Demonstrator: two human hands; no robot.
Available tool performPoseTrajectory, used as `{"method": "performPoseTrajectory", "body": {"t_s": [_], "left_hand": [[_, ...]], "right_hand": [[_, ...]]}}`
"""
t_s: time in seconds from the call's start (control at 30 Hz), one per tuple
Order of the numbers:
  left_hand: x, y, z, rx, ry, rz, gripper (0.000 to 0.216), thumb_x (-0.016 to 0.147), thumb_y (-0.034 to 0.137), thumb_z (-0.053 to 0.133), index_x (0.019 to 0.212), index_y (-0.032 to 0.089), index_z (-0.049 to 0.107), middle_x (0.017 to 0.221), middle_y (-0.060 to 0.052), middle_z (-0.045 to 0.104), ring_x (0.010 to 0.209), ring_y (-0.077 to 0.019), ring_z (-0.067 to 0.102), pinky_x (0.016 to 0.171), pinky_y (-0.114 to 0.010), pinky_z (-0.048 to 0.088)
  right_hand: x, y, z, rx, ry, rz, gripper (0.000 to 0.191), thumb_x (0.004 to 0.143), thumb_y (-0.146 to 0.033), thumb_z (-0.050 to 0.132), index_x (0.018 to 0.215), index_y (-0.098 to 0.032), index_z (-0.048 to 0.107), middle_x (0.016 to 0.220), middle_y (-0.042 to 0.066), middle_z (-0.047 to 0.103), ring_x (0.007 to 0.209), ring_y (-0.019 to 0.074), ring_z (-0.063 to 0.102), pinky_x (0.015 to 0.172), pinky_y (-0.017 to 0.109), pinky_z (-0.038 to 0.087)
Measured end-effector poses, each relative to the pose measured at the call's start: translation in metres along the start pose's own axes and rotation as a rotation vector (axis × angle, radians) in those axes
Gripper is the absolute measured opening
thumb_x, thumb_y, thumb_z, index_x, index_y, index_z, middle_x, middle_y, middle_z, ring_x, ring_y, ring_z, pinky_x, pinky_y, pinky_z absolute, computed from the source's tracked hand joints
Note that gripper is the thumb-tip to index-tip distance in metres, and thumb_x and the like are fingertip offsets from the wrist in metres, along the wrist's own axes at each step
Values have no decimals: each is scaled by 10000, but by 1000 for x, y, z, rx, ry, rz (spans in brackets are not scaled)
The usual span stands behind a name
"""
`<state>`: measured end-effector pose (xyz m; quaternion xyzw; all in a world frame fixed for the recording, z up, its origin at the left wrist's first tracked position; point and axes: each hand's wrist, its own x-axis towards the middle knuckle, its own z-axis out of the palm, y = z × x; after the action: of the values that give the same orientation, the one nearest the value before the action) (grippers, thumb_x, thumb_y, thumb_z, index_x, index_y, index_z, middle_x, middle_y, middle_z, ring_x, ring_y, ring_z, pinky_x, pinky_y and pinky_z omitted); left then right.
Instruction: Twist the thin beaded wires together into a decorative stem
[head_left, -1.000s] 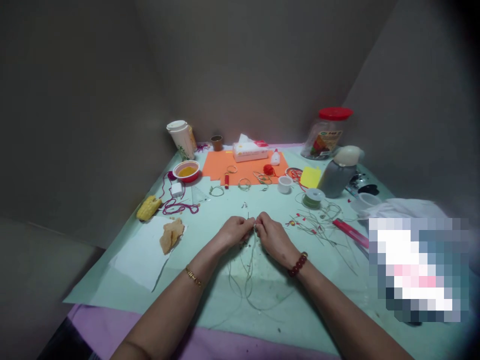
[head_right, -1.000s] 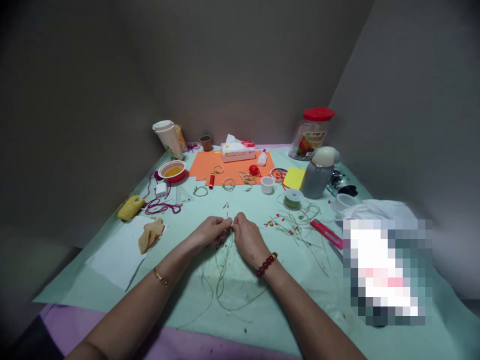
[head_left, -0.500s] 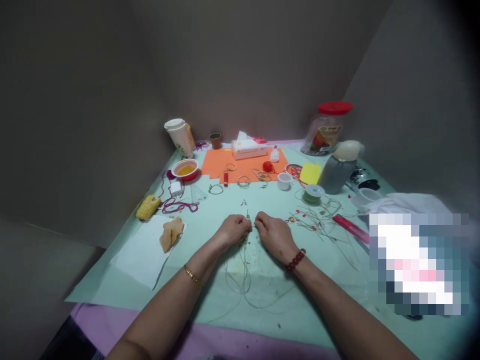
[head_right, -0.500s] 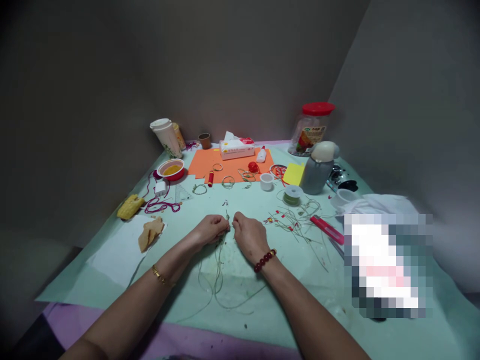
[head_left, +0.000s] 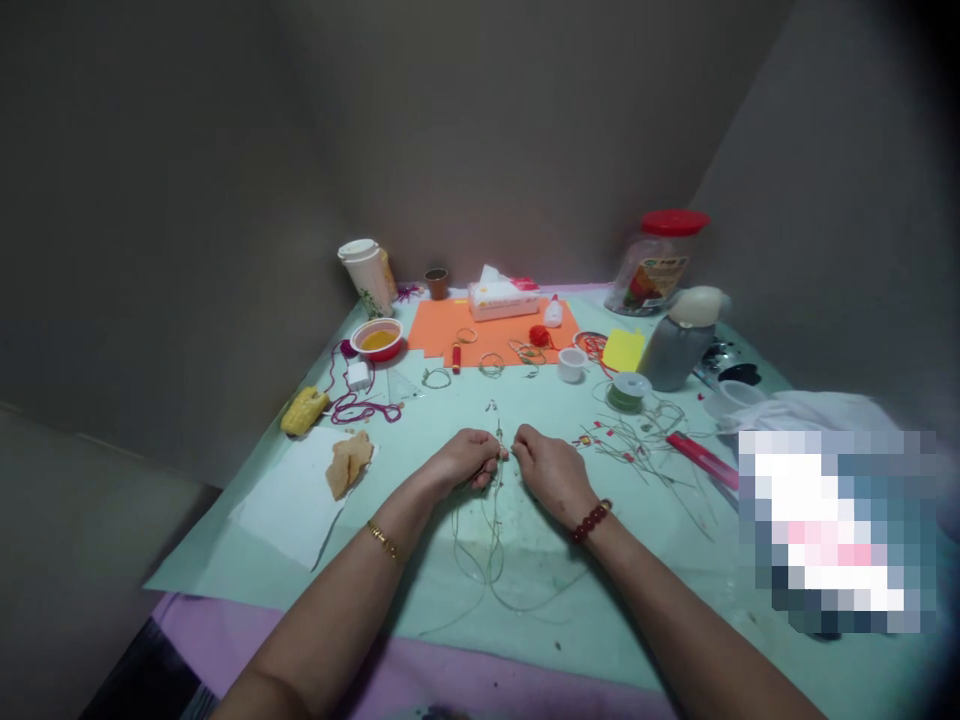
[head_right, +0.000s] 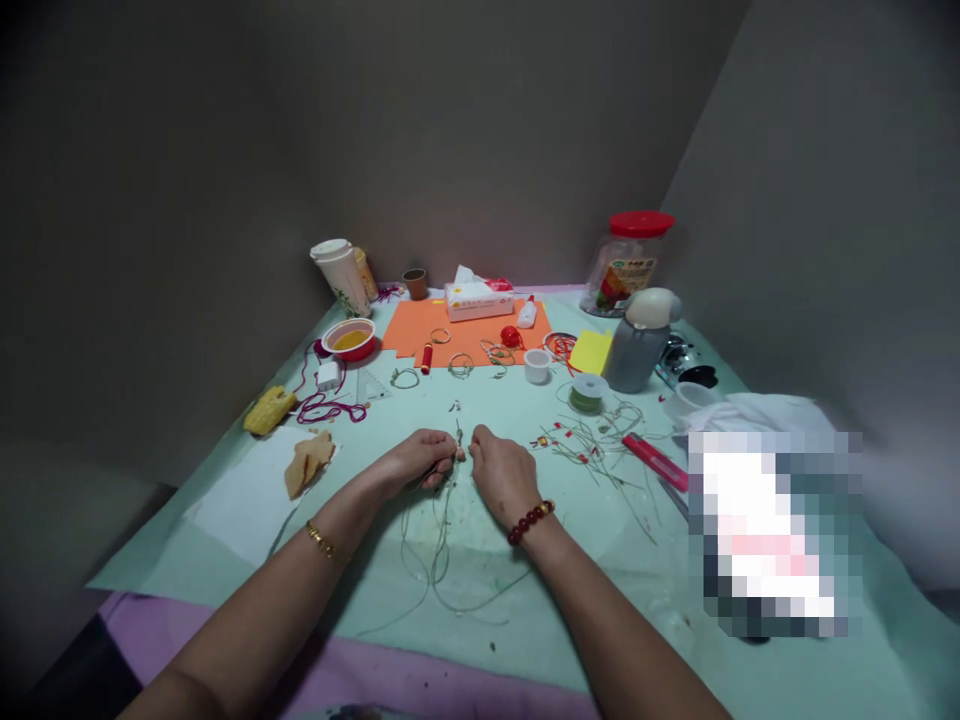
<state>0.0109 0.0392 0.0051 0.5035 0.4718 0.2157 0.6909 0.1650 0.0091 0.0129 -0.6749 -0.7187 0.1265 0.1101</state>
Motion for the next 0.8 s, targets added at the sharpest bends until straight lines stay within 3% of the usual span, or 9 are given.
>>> {"method": "performPoseTrajectory", "body": {"t_s": [0.33,0.53,0.8], "left_hand": [[2,-2,-1,-1,-6,13,147,769,295,516,762,149,536,501,58,462,330,-55,405,341,-188,239],[5,-3,5,196,123,48,170,752,297,497,634,178,470,464,55,449,320,-55,368,344,-198,232],[9,-7,6,296,202,41,177,727,251,455,574,169,487,438,22,470,314,-68,383,355,-202,250]], "right_hand": [[0,1,2,-1,-11,-7,180,933,-266,405,921,-220,579,759,41,692,665,161,582,553,271,193],[-1,-1,2,2,-5,-19,179,937,-280,409,926,-217,576,763,41,689,664,156,579,557,276,187],[-5,-2,3,-20,7,-20,182,936,-275,402,924,-234,579,726,27,681,612,147,534,538,273,158]]}}
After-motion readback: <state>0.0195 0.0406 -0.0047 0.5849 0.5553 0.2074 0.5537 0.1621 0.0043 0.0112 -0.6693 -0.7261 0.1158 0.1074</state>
